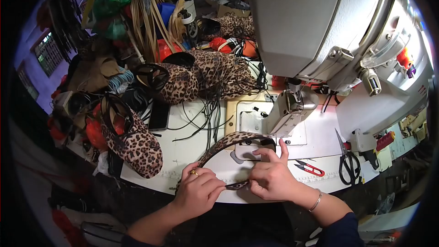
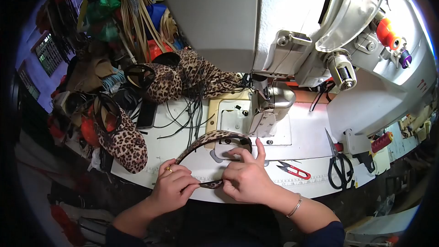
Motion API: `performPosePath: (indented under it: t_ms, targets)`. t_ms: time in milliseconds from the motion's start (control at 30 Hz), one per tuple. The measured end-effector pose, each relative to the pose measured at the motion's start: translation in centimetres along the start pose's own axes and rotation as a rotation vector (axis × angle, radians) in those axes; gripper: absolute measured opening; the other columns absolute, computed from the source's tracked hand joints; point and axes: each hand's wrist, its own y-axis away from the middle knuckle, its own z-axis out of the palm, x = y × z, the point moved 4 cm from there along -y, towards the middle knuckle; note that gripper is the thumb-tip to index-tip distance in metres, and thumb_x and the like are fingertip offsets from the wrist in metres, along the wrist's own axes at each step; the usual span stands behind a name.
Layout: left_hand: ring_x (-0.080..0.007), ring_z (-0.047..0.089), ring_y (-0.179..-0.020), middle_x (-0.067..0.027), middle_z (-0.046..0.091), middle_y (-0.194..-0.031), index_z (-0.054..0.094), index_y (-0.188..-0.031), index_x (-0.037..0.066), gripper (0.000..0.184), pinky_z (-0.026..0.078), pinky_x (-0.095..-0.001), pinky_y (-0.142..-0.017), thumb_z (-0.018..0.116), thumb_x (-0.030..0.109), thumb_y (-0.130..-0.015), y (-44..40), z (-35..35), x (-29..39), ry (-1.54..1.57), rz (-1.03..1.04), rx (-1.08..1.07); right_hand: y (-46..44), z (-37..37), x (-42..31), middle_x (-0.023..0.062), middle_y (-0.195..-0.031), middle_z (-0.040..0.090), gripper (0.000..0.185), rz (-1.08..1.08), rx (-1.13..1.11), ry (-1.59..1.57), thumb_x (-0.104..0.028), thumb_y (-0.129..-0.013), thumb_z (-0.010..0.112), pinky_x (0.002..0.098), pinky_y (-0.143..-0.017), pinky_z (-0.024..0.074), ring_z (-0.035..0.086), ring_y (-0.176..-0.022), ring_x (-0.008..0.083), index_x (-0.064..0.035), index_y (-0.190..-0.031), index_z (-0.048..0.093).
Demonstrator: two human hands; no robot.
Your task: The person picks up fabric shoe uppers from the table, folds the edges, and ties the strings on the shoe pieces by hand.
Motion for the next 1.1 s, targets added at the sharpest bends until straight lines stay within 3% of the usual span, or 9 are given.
performPosePath:
  t_ms: [233, 600, 700, 833, 1000, 1100]
  targets:
    - [-0.0175, 0.06, -0.087, -0.0003, 0.059, -0.078, 0.065, -0.077, 0.013, 0.009, 0.036, -0.0482, -0.097, 0.072, 0.013, -0.072, -0.6, 0.5, 0.6, -0.063, -0.004, 0.036, -1.1, 0.2, -3.1, -0.0008, -0.082, 0.06, 0.015, -0.098, 0.117, 0.051, -0.025, -0.069, 0.07, 0.0692, -0.104, 0.0017, 0.051, -0.113, 0.0269, -0.0134, -0.077, 0.066]
    - [-0.0157, 0.061, -0.087, 0.0008, 0.058, -0.075, 0.067, -0.075, 0.014, 0.01, 0.035, -0.0491, -0.099, 0.073, 0.011, -0.068, -0.4, 0.8, 2.0, -0.076, 0.125, 0.104, 0.4, -0.1, -1.6, -0.0031, -0.073, 0.058, 0.007, -0.056, 0.094, 0.081, -0.02, -0.066, 0.068, 0.0686, -0.104, 0.0047, 0.053, -0.11, 0.0255, -0.0158, -0.07, 0.065]
    - [-0.0154, 0.061, -0.086, 0.0019, 0.058, -0.074, 0.067, -0.075, 0.015, 0.011, 0.035, -0.0482, -0.099, 0.074, 0.011, -0.067, 0.0, 0.6, 1.4, -0.148, 0.093, 0.115, 1.6, -1.3, 0.9, -0.0036, -0.072, 0.058, 0.008, 0.035, 0.121, 0.107, -0.022, -0.066, 0.067, 0.0675, -0.105, 0.0028, 0.053, -0.11, 0.0257, -0.0155, -0.069, 0.065]
    - [-0.016, 0.062, -0.086, 0.0018, 0.059, -0.074, 0.066, -0.074, 0.015, 0.01, 0.036, -0.0471, -0.098, 0.074, 0.011, -0.069, 0.1, 0.6, 1.1, -0.034, 0.045, 0.048, 2.2, -1.6, 0.7, -0.0039, -0.072, 0.058, 0.006, 0.043, 0.099, 0.088, -0.021, -0.067, 0.067, 0.067, -0.105, 0.0019, 0.053, -0.11, 0.0263, -0.0155, -0.07, 0.065]
    - [-0.018, 0.062, -0.089, -0.0001, 0.064, -0.077, 0.068, -0.075, 0.012, 0.01, 0.036, -0.0459, -0.098, 0.076, 0.014, -0.07, 0.2, 1.0, -0.6, 0.223, -0.189, -0.115, 1.9, -1.3, 1.0, -0.0038, -0.074, 0.058, 0.005, 0.022, 0.116, 0.065, -0.02, -0.068, 0.067, 0.0657, -0.106, 0.0023, 0.052, -0.111, 0.0266, -0.0155, -0.07, 0.066]
    - [-0.0181, 0.062, -0.092, 0.0, 0.065, -0.078, 0.069, -0.078, 0.011, 0.011, 0.036, -0.046, -0.098, 0.076, 0.015, -0.07, -0.2, 0.5, -0.4, 0.178, -0.199, -0.15, 1.7, -1.2, 1.2, -0.0034, -0.076, 0.059, 0.005, 0.016, 0.132, 0.041, -0.019, -0.069, 0.066, 0.064, -0.107, 0.0031, 0.052, -0.111, 0.0267, -0.0155, -0.072, 0.066]
